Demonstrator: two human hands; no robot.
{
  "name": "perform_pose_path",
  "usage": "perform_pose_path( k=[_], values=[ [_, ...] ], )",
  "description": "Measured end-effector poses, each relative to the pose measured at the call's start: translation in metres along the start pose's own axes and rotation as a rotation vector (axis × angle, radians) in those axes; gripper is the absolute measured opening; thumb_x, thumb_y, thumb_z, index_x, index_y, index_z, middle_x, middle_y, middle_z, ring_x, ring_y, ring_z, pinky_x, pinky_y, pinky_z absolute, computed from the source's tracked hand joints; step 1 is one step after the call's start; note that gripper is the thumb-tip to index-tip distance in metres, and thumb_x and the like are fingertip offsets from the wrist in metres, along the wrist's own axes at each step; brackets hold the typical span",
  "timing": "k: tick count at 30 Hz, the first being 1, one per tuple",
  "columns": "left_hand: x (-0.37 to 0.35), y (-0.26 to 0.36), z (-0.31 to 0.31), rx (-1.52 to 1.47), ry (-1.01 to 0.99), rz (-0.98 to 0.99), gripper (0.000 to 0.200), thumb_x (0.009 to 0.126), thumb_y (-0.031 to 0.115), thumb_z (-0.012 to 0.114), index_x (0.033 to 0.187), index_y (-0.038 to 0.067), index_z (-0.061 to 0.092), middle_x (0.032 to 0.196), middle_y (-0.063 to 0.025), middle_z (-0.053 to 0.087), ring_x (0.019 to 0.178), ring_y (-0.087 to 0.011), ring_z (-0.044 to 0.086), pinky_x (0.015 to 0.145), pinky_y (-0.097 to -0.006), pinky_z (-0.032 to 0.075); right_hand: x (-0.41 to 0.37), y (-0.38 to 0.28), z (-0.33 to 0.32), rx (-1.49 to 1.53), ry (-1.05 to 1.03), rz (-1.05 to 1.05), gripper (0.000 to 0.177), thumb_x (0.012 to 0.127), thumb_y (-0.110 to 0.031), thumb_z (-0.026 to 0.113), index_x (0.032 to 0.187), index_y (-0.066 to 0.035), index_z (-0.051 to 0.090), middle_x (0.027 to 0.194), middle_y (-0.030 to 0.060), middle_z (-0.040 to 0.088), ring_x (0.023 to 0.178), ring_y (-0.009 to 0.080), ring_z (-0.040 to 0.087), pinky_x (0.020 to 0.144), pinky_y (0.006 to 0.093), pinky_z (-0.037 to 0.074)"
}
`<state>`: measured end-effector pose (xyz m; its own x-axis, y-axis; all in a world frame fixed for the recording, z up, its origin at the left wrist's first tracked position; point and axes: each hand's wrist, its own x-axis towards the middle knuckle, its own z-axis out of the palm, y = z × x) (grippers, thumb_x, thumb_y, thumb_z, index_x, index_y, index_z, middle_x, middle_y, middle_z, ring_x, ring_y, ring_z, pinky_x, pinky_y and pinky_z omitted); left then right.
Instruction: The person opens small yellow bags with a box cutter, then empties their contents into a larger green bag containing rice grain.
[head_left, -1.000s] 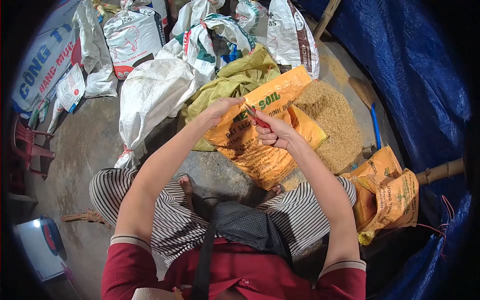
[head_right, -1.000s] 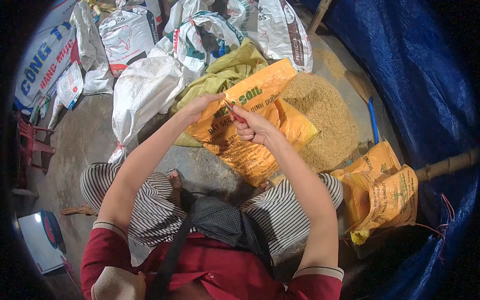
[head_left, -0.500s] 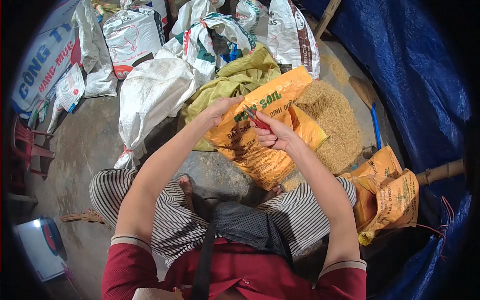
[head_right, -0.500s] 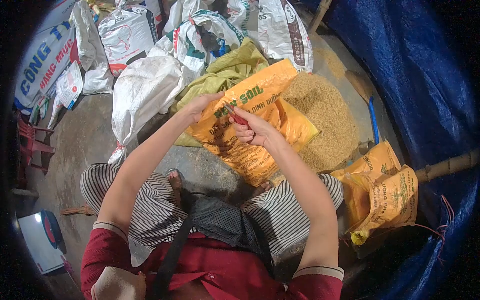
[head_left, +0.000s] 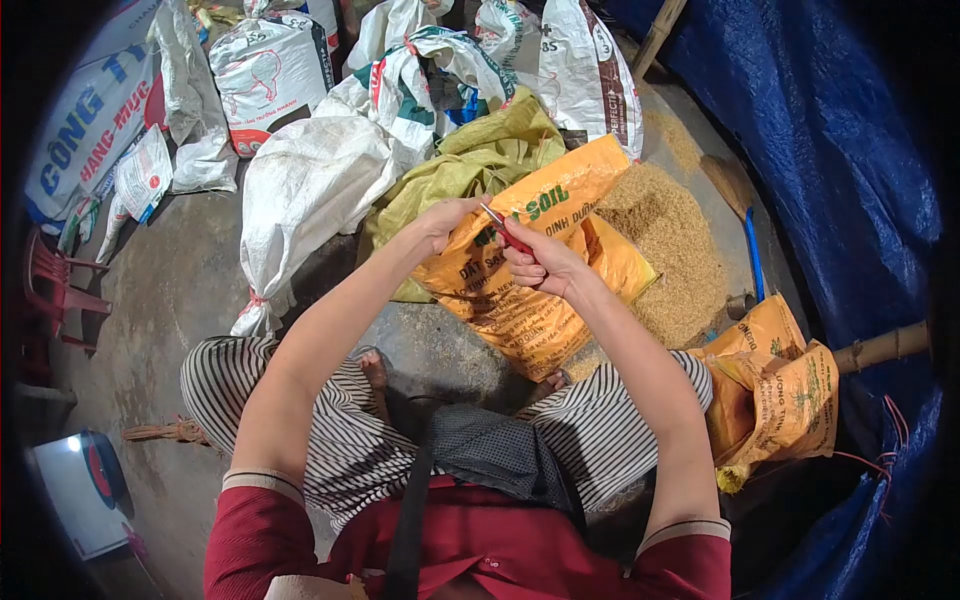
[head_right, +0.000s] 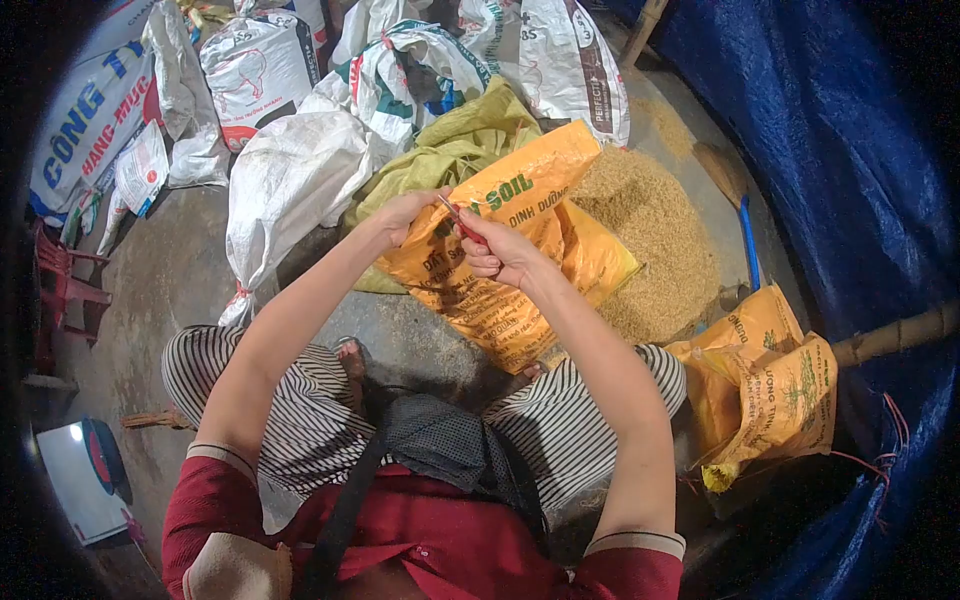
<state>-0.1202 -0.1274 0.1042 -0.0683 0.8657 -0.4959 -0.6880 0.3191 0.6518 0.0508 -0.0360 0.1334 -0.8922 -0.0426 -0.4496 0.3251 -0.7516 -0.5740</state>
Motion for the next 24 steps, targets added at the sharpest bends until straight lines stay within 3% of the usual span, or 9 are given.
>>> perform_pose_path(
  k=[4, 13, 15, 18, 24],
  values=[
    [0.002, 0.002, 0.001, 0.034, 0.074, 0.024, 0.026, 0.091, 0.024, 0.046, 0.1, 0.001, 0.055, 0.092, -0.0094, 0.061, 0.079, -0.0169, 0.06, 0.069, -0.0294, 0.051, -0.001, -0.003, 0.007, -0.151, 0.101, -0.036, 0.028, 0.091, -0.035, 0.045, 0.081, -0.01, 0.049, 0.046, -0.0059, 0.03, 0.035, 0.0045, 0.024, 0.032, 0.0208, 0.018],
    [-0.007, 0.012, 0.017, 0.046, 0.105, 0.026, 0.028, 0.089, 0.024, 0.05, 0.102, 0.0, 0.056, 0.097, -0.011, 0.061, 0.083, -0.0179, 0.06, 0.074, -0.0294, 0.05, -0.015, -0.027, 0.008, -0.036, 0.045, -0.001, 0.029, 0.091, -0.037, 0.044, 0.081, -0.01, 0.049, 0.046, -0.0069, 0.03, 0.034, 0.0043, 0.023, 0.033, 0.0189, 0.018],
    [-0.002, 0.01, 0.013, 0.043, 0.128, 0.038, 0.029, 0.089, 0.023, 0.05, 0.105, 0.0, 0.055, 0.099, -0.0116, 0.061, 0.084, -0.0185, 0.06, 0.075, -0.0313, 0.05, -0.018, -0.026, 0.01, -0.096, 0.068, -0.007, 0.029, 0.09, -0.037, 0.045, 0.08, -0.01, 0.048, 0.046, -0.0069, 0.03, 0.035, 0.0038, 0.023, 0.033, 0.0184, 0.017],
    [0.004, 0.009, 0.008, 0.053, 0.128, 0.066, 0.029, 0.088, 0.023, 0.051, 0.105, -0.001, 0.054, 0.1, -0.0115, 0.061, 0.084, -0.0189, 0.06, 0.074, -0.032, 0.05, -0.016, -0.018, 0.012, -0.353, 0.16, 0.151, 0.031, 0.092, -0.038, 0.042, 0.085, -0.008, 0.049, 0.047, -0.0075, 0.029, 0.034, 0.0024, 0.022, 0.031, 0.018, 0.018],
    [0.003, 0.01, 0.008, -0.019, 0.102, 0.014, 0.029, 0.088, 0.023, 0.051, 0.104, 0.0, 0.055, 0.1, -0.012, 0.061, 0.084, -0.0192, 0.061, 0.074, -0.0323, 0.05, -0.008, -0.003, 0.009, -0.215, 0.084, 0.177, 0.03, 0.092, -0.037, 0.04, 0.086, -0.008, 0.048, 0.046, -0.0073, 0.029, 0.034, 0.0024, 0.023, 0.031, 0.0184, 0.019]
  ],
)
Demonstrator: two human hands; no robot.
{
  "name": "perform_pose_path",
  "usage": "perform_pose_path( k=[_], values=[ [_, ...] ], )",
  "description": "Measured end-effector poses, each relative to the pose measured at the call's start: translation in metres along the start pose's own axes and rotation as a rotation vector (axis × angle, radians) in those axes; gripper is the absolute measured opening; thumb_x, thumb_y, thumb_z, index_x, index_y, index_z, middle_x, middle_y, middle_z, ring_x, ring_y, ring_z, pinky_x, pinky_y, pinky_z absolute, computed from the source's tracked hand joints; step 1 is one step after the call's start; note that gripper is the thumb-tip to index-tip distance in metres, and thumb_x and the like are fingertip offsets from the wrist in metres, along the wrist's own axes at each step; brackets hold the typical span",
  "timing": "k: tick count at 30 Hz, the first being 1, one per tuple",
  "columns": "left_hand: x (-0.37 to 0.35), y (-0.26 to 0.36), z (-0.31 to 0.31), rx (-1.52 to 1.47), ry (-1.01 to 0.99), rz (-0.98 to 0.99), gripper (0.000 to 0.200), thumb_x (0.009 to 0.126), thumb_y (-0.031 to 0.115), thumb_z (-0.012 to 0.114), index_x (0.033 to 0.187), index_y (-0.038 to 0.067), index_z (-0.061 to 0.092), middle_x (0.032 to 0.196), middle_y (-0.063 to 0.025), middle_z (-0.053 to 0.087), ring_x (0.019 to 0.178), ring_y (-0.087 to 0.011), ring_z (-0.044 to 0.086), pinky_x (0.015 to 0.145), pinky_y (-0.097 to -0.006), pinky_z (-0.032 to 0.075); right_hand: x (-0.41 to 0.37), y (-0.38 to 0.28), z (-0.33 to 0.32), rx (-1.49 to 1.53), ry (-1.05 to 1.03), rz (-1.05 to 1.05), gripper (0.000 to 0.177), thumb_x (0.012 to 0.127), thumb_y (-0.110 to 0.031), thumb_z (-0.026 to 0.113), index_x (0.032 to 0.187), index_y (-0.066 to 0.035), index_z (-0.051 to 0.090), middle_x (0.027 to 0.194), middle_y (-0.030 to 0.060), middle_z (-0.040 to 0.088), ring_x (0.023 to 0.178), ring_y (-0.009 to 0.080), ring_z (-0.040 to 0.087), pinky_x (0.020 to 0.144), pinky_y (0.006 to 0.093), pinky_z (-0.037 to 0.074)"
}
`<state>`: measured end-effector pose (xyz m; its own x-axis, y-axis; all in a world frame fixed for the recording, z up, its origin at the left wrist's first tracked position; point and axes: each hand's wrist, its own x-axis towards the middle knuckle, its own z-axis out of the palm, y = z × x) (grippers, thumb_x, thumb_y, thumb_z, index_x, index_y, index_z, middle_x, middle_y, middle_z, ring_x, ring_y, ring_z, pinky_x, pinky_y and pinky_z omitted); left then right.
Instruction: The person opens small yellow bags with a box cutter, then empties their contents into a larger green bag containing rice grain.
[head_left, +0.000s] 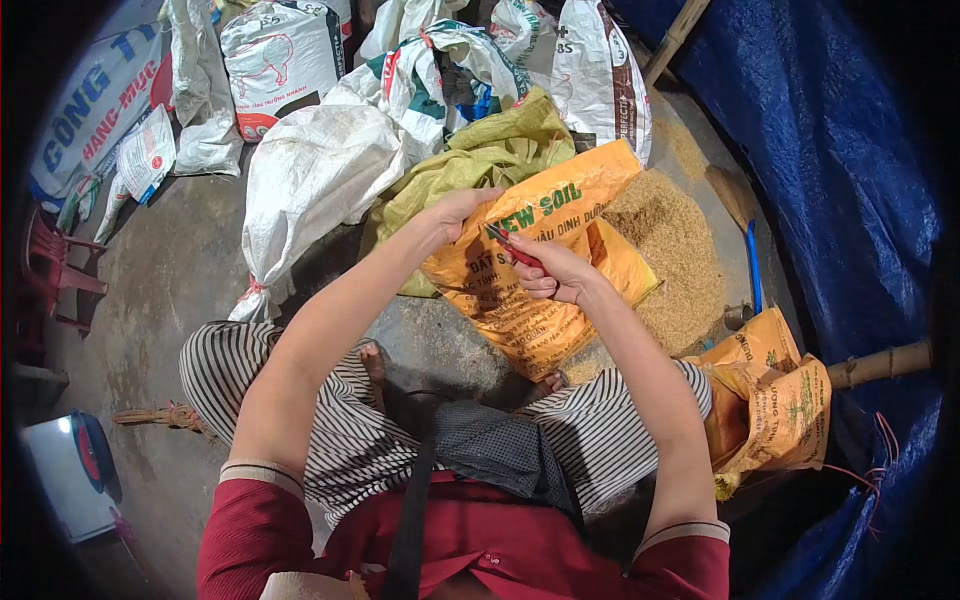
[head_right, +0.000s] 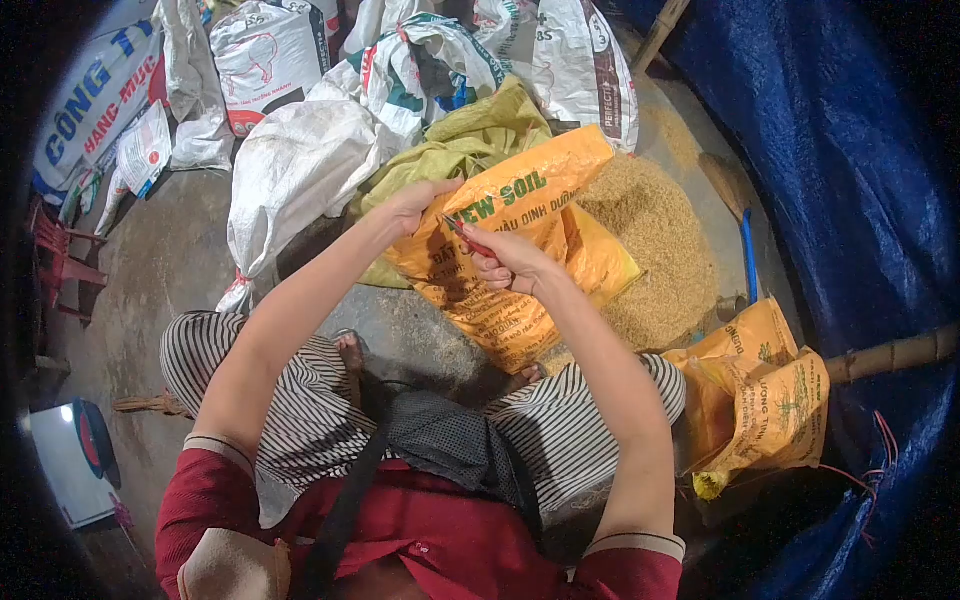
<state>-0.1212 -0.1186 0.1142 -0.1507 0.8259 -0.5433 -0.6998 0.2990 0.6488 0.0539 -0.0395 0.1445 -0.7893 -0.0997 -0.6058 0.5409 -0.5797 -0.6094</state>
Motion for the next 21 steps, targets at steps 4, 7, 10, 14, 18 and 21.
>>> perform_pose_path(
  k=[4, 7, 10, 14, 18, 21],
  values=[
    [0.0, -0.001, -0.003, -0.029, -0.006, -0.005, 0.028, 0.088, 0.023, 0.051, 0.104, 0.0, 0.055, 0.099, -0.0123, 0.061, 0.083, -0.019, 0.061, 0.072, -0.0319, 0.051, 0.004, 0.005, -0.001, 0.07, -0.041, -0.011, 0.031, 0.092, -0.036, 0.04, 0.086, -0.007, 0.049, 0.046, -0.0072, 0.031, 0.033, 0.0023, 0.024, 0.031, 0.0182, 0.02],
    [0.0, -0.001, -0.004, -0.068, -0.012, -0.006, 0.028, 0.088, 0.022, 0.051, 0.103, -0.001, 0.055, 0.097, -0.0128, 0.061, 0.082, -0.019, 0.061, 0.071, -0.0314, 0.051, 0.006, 0.008, 0.0, 0.14, -0.068, -0.021, 0.031, 0.092, -0.036, 0.04, 0.086, -0.007, 0.049, 0.046, -0.0072, 0.032, 0.033, 0.0022, 0.025, 0.031, 0.0177, 0.02],
    [0.003, -0.001, -0.006, -0.095, 0.001, -0.025, 0.027, 0.088, 0.021, 0.052, 0.103, -0.001, 0.055, 0.096, -0.0132, 0.061, 0.081, -0.0192, 0.061, 0.07, -0.0313, 0.052, 0.01, 0.011, -0.003, 0.204, -0.16, -0.022, 0.031, 0.092, -0.037, 0.04, 0.087, -0.007, 0.049, 0.046, -0.0071, 0.033, 0.033, 0.0022, 0.025, 0.031, 0.0172, 0.02],
    [0.002, -0.001, -0.006, -0.101, -0.023, -0.046, 0.027, 0.087, 0.02, 0.052, 0.103, -0.002, 0.054, 0.096, -0.0134, 0.061, 0.08, -0.0194, 0.061, 0.07, -0.0316, 0.052, 0.012, 0.011, -0.005, 0.238, -0.19, 0.004, 0.031, 0.092, -0.037, 0.04, 0.086, -0.007, 0.049, 0.047, -0.0071, 0.033, 0.033, 0.0024, 0.025, 0.031, 0.0172, 0.02],
    [-0.001, -0.002, -0.005, -0.115, -0.006, -0.03, 0.027, 0.088, 0.02, 0.051, 0.103, -0.002, 0.054, 0.096, -0.0135, 0.061, 0.079, -0.0196, 0.061, 0.068, -0.0311, 0.053, 0.014, 0.013, -0.007, 0.273, -0.213, 0.016, 0.031, 0.093, -0.036, 0.039, 0.086, -0.007, 0.049, 0.047, -0.0069, 0.033, 0.033, 0.0026, 0.025, 0.031, 0.0174, 0.02],
    [0.004, -0.004, -0.01, -0.137, -0.022, -0.035, 0.025, 0.088, 0.019, 0.051, 0.102, -0.002, 0.054, 0.096, -0.0135, 0.061, 0.079, -0.0199, 0.061, 0.067, -0.0302, 0.053, 0.016, 0.015, -0.006, 0.282, -0.244, 0.002, 0.031, 0.091, -0.038, 0.043, 0.084, -0.008, 0.05, 0.047, -0.007, 0.034, 0.034, 0.0029, 0.025, 0.033, 0.018, 0.019]
  ],
)
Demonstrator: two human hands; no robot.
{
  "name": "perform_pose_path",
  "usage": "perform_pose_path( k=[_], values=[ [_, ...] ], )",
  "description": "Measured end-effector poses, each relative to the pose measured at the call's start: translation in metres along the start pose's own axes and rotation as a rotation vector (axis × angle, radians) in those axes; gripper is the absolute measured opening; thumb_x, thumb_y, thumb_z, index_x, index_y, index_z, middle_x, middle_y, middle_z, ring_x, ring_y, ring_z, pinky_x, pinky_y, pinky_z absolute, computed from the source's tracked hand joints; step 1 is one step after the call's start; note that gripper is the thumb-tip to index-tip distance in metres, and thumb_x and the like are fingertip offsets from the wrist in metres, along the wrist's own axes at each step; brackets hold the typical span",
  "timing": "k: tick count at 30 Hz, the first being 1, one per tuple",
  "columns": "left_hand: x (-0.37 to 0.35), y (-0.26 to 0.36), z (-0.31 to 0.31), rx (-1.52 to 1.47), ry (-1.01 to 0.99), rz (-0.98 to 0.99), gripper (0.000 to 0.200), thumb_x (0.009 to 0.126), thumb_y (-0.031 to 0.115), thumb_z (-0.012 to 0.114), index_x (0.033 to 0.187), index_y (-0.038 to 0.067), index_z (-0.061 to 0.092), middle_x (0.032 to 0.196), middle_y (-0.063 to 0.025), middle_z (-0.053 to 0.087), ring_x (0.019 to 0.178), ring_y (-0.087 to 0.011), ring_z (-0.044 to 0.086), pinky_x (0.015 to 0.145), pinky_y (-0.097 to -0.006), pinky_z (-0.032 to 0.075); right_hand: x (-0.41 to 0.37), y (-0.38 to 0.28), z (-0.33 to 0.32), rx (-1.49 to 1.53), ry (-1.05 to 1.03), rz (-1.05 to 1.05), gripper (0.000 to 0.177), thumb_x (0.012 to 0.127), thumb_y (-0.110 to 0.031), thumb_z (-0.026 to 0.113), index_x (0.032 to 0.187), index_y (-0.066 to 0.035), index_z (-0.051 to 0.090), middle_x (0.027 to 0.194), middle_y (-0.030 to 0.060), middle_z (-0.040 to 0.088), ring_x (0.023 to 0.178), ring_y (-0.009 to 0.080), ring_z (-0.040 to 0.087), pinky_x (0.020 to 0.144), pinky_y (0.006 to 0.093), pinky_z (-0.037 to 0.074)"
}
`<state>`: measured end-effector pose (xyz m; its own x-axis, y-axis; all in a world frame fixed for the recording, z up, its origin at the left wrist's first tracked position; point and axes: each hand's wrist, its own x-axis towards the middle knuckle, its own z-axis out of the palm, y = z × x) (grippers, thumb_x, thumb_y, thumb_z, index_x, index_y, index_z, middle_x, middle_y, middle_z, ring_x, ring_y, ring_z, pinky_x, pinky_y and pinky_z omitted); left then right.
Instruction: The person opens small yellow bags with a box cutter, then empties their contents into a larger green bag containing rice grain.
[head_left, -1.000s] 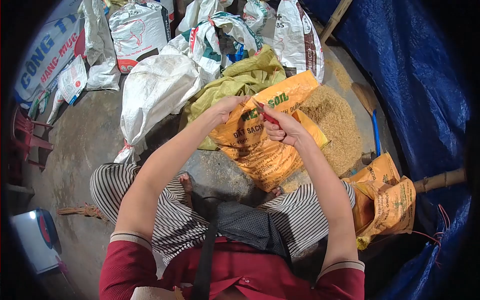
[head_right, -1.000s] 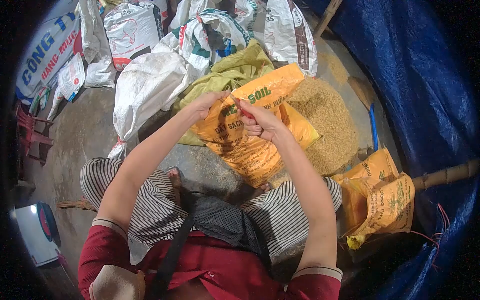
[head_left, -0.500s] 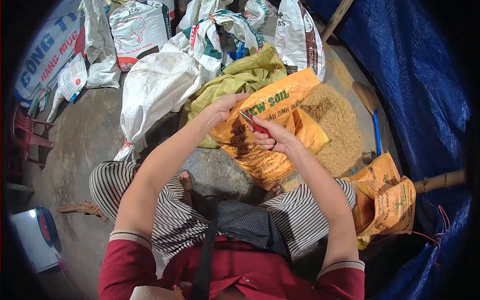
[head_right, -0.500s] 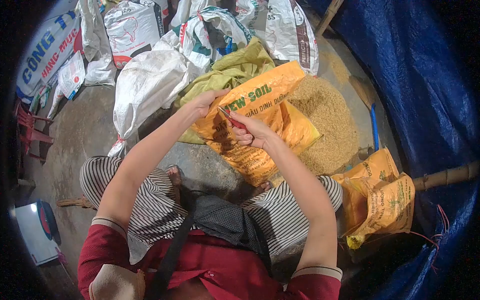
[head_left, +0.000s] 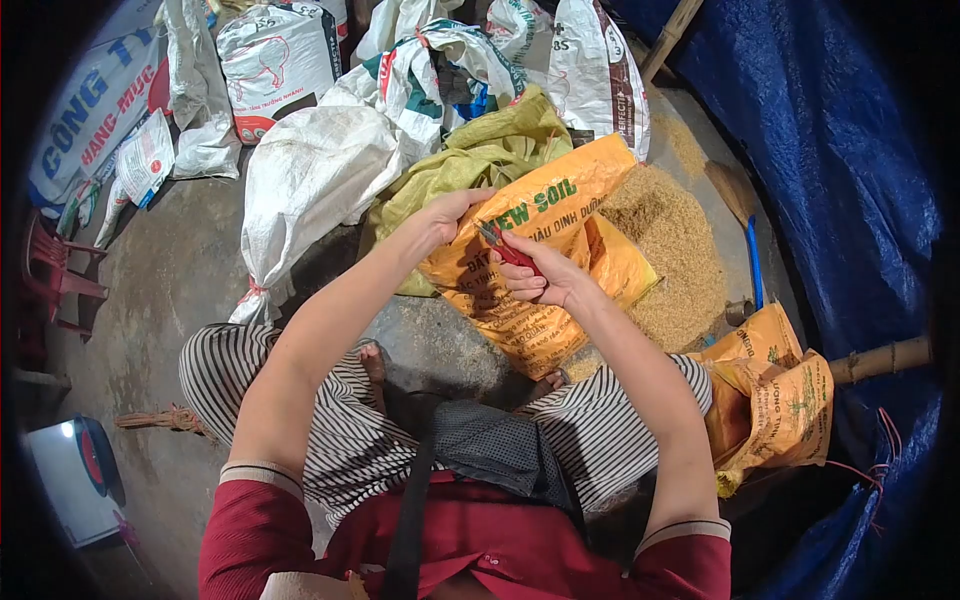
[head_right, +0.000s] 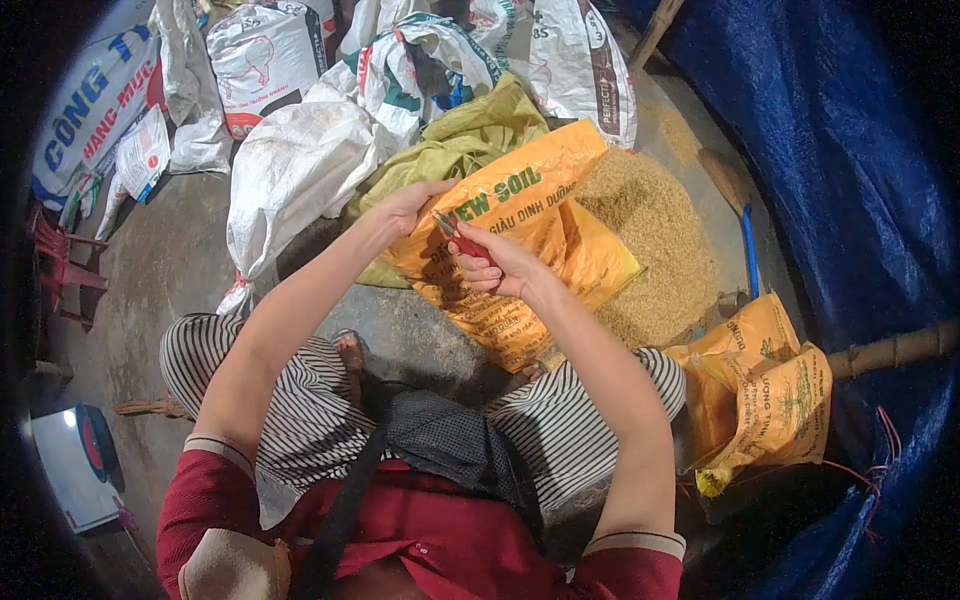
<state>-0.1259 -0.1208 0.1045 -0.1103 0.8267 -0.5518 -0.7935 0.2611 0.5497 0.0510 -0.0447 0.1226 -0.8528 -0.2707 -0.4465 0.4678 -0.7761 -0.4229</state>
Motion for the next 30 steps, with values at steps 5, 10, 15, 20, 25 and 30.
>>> perform_pose_path(
  k=[5, 10, 15, 20, 25, 30],
  values=[
    [0.004, -0.006, -0.005, 0.017, -0.015, 0.019, 0.032, 0.09, 0.025, 0.045, 0.106, -0.002, 0.052, 0.096, -0.0136, 0.061, 0.078, -0.0204, 0.061, 0.068, -0.03, 0.053, 0.008, 0.002, 0.001, 0.03, -0.02, -0.038, 0.031, 0.091, -0.038, 0.043, 0.084, -0.009, 0.05, 0.048, -0.0062, 0.034, 0.035, 0.0029, 0.026, 0.033, 0.0178, 0.019],
    [0.003, -0.002, -0.009, -0.003, 0.048, -0.005, 0.05, 0.094, 0.04, 0.029, 0.114, -0.002, 0.046, 0.1, -0.0139, 0.059, 0.084, -0.0216, 0.06, 0.074, -0.0327, 0.051, 0.012, 0.002, 0.011, -0.039, 0.008, -0.086, 0.031, 0.09, -0.039, 0.044, 0.084, -0.009, 0.05, 0.048, -0.0057, 0.032, 0.037, 0.0035, 0.025, 0.033, 0.0183, 0.019],
    [0.002, 0.002, -0.015, 0.1, 0.106, 0.022, 0.058, 0.093, 0.047, 0.023, 0.113, -0.002, 0.046, 0.106, -0.013, 0.056, 0.095, -0.0201, 0.054, 0.085, -0.0327, 0.043, 0.017, 0.007, 0.011, -0.135, 0.142, -0.12, 0.029, 0.092, -0.036, 0.042, 0.085, -0.01, 0.05, 0.046, -0.0068, 0.031, 0.034, 0.0041, 0.024, 0.032, 0.0187, 0.021],
    [-0.005, 0.011, -0.022, 0.22, 0.045, 0.11, 0.056, 0.092, 0.049, 0.027, 0.108, 0.002, 0.05, 0.101, -0.0091, 0.056, 0.09, -0.0162, 0.052, 0.078, -0.03, 0.043, 0.018, 0.011, 0.013, -0.166, 0.181, -0.147, 0.029, 0.09, -0.038, 0.045, 0.082, -0.01, 0.049, 0.047, -0.0061, 0.03, 0.036, 0.0047, 0.023, 0.033, 0.0198, 0.019],
    [-0.033, 0.043, -0.034, 1.424, -0.046, 0.054, 0.046, 0.084, 0.045, 0.052, 0.104, 0.004, 0.057, 0.099, 0.0, 0.055, 0.087, -0.0083, 0.048, 0.076, -0.0252, 0.04, 0.018, 0.014, 0.012, -0.106, 0.168, -0.17, 0.03, 0.09, -0.039, 0.046, 0.08, -0.011, 0.049, 0.048, -0.0052, 0.03, 0.036, 0.0054, 0.023, 0.034, 0.0204, 0.019],
    [-0.047, 0.04, -0.07, 0.973, -0.292, 0.069, 0.048, 0.074, 0.031, 0.07, 0.111, 0.005, 0.055, 0.102, -0.0009, 0.058, 0.096, -0.0088, 0.049, 0.084, -0.0224, 0.039, 0.021, 0.013, 0.01, -0.015, 0.133, -0.187, 0.028, 0.091, -0.038, 0.043, 0.083, -0.011, 0.048, 0.048, -0.0047, 0.03, 0.035, 0.0054, 0.024, 0.034, 0.0198, 0.021]
  ],
)
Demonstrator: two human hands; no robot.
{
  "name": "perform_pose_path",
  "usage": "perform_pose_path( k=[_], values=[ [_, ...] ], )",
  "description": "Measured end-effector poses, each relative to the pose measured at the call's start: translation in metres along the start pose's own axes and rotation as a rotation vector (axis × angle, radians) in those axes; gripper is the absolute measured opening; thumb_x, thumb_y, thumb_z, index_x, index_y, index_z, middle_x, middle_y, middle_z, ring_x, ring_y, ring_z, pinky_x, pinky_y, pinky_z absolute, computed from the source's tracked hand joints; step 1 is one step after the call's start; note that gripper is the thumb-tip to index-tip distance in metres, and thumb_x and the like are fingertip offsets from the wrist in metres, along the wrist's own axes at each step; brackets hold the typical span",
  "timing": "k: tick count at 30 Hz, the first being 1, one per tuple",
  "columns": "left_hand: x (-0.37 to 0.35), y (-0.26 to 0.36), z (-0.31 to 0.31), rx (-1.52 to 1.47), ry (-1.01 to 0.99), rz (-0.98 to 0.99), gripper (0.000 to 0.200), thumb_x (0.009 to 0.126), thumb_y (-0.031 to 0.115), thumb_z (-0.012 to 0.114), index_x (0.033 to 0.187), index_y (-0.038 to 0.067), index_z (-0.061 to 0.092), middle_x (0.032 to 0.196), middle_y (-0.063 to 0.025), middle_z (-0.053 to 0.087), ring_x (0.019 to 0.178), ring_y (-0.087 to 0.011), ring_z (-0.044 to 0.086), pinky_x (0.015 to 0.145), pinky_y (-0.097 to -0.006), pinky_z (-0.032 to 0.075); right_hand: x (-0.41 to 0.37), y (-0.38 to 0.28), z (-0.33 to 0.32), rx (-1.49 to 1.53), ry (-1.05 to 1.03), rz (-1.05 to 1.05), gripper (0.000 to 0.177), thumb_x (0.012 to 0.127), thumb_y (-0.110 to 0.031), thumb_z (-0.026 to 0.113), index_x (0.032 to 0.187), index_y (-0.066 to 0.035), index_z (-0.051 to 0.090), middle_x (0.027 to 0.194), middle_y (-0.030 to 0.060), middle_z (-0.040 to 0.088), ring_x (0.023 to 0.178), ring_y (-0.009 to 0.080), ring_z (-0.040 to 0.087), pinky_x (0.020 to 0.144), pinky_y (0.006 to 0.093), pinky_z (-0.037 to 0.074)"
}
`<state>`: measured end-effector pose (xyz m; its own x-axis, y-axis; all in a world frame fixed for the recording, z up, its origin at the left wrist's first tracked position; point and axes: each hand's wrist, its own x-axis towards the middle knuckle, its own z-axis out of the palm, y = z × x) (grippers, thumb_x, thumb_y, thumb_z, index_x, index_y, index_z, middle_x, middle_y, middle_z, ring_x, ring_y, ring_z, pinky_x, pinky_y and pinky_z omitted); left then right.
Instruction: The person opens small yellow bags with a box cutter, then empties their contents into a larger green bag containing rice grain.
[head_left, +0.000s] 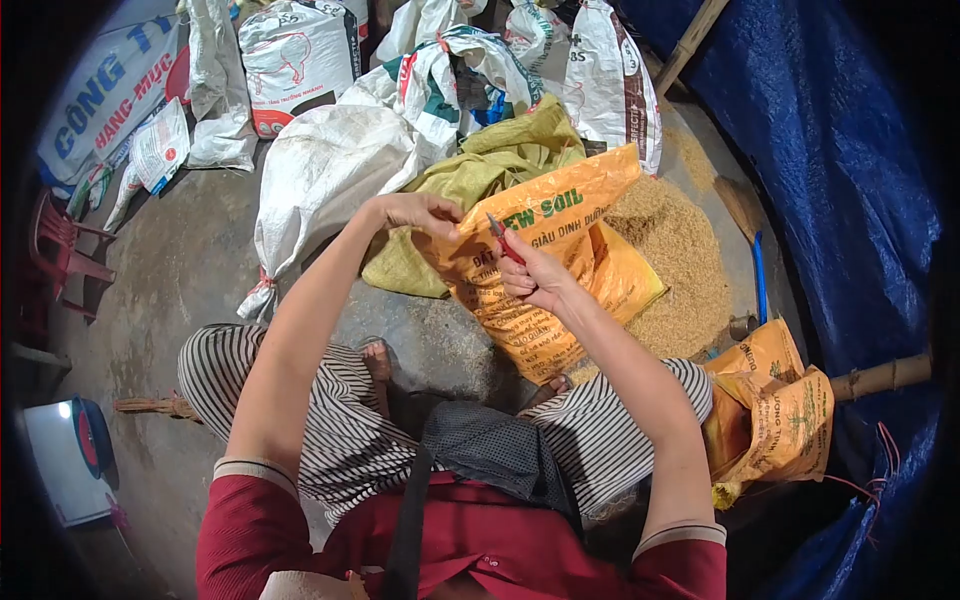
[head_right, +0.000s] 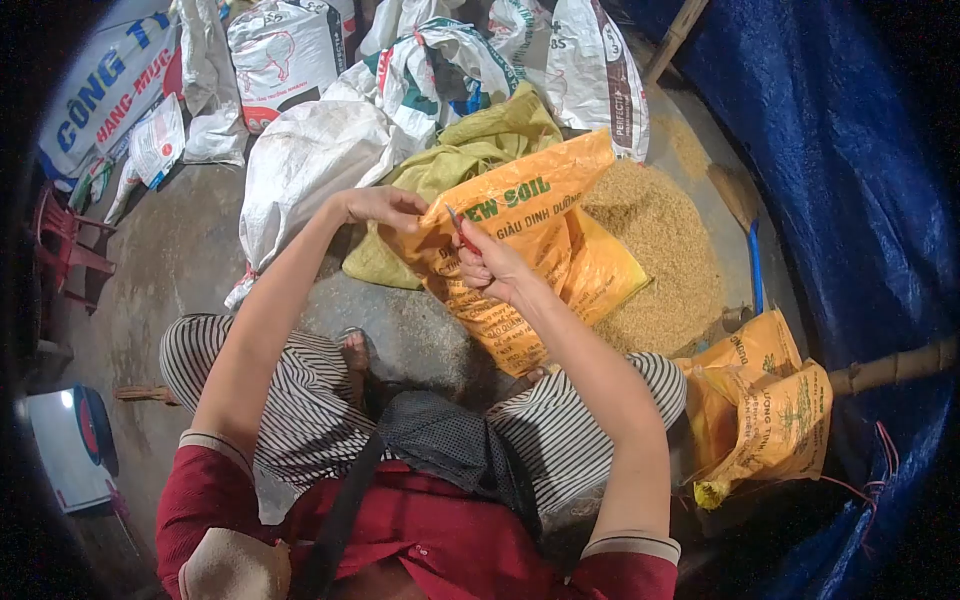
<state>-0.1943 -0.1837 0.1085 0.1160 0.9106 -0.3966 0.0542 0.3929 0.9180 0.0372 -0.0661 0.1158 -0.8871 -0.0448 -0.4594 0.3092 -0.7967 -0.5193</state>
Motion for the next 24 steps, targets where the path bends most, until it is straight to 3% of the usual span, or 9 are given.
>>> perform_pose_path(
  k=[2, 3, 4, 7, 9, 13, 24],
  values=[
    [-0.006, 0.003, 0.0, 0.745, 0.129, -0.106, 0.049, 0.073, 0.029, 0.071, 0.113, 0.005, 0.055, 0.103, -0.0021, 0.059, 0.094, -0.0089, 0.051, 0.083, -0.0231, 0.04, 0.0, -0.003, -0.001, 0.02, 0.016, -0.01, 0.028, 0.091, -0.037, 0.042, 0.084, -0.011, 0.047, 0.048, -0.0049, 0.03, 0.035, 0.0053, 0.025, 0.033, 0.0197, 0.021],
    [-0.009, 0.002, 0.005, 0.433, 0.205, -0.226, 0.048, 0.072, 0.025, 0.072, 0.113, 0.004, 0.056, 0.1, -0.0023, 0.061, 0.09, -0.0098, 0.054, 0.081, -0.0246, 0.042, 0.0, -0.003, -0.003, 0.027, 0.015, -0.023, 0.027, 0.091, -0.037, 0.042, 0.084, -0.012, 0.047, 0.048, -0.005, 0.03, 0.035, 0.0051, 0.025, 0.033, 0.0196, 0.021],
    [-0.01, -0.004, 0.006, 0.433, 0.208, -0.228, 0.048, 0.072, 0.025, 0.072, 0.113, 0.004, 0.056, 0.1, -0.0023, 0.061, 0.09, -0.0098, 0.054, 0.081, -0.0246, 0.042, 0.001, -0.005, -0.004, 0.032, 0.013, -0.037, 0.027, 0.091, -0.038, 0.042, 0.084, -0.012, 0.047, 0.048, -0.0052, 0.03, 0.035, 0.0049, 0.025, 0.033, 0.0194, 0.021],
    [-0.005, -0.028, 0.005, 0.261, 0.285, -0.087, 0.041, 0.073, 0.02, 0.071, 0.108, 0.003, 0.059, 0.095, -0.0015, 0.063, 0.086, -0.0096, 0.056, 0.077, -0.0242, 0.044, 0.002, -0.012, -0.008, 0.015, 0.083, -0.045, 0.028, 0.09, -0.038, 0.044, 0.08, -0.012, 0.048, 0.047, -0.0056, 0.031, 0.034, 0.004, 0.025, 0.032, 0.0193, 0.019],
    [-0.003, -0.04, 0.0, -0.035, 0.361, 0.041, 0.033, 0.076, 0.014, 0.068, 0.106, 0.001, 0.06, 0.096, -0.0012, 0.063, 0.087, -0.0077, 0.055, 0.078, -0.0231, 0.043, -0.004, -0.023, -0.007, -0.001, 0.168, -0.049, 0.03, 0.09, -0.038, 0.045, 0.076, -0.012, 0.049, 0.045, -0.0067, 0.031, 0.034, 0.0029, 0.025, 0.031, 0.0191, 0.018],
    [-0.008, -0.021, 0.019, -0.144, 0.419, 0.114, 0.03, 0.078, 0.01, 0.065, 0.106, 0.0, 0.059, 0.097, -0.0019, 0.062, 0.088, -0.0067, 0.054, 0.08, -0.0223, 0.041, -0.01, -0.031, -0.006, -0.092, -0.031, 0.088, 0.031, 0.091, -0.038, 0.043, 0.084, -0.008, 0.049, 0.046, -0.0062, 0.031, 0.034, 0.003, 0.025, 0.03, 0.0181, 0.019],
    [0.007, -0.002, 0.032, -0.421, 0.397, 0.104, 0.032, 0.079, 0.007, 0.061, 0.109, 0.0, 0.057, 0.1, -0.003, 0.062, 0.09, -0.0095, 0.057, 0.08, -0.023, 0.042, -0.004, -0.024, -0.015, 0.042, -0.052, 0.03, 0.032, 0.091, -0.037, 0.041, 0.082, -0.008, 0.05, 0.045, -0.0062, 0.03, 0.032, 0.0049, 0.024, 0.029, 0.0189, 0.02]
  ],
)
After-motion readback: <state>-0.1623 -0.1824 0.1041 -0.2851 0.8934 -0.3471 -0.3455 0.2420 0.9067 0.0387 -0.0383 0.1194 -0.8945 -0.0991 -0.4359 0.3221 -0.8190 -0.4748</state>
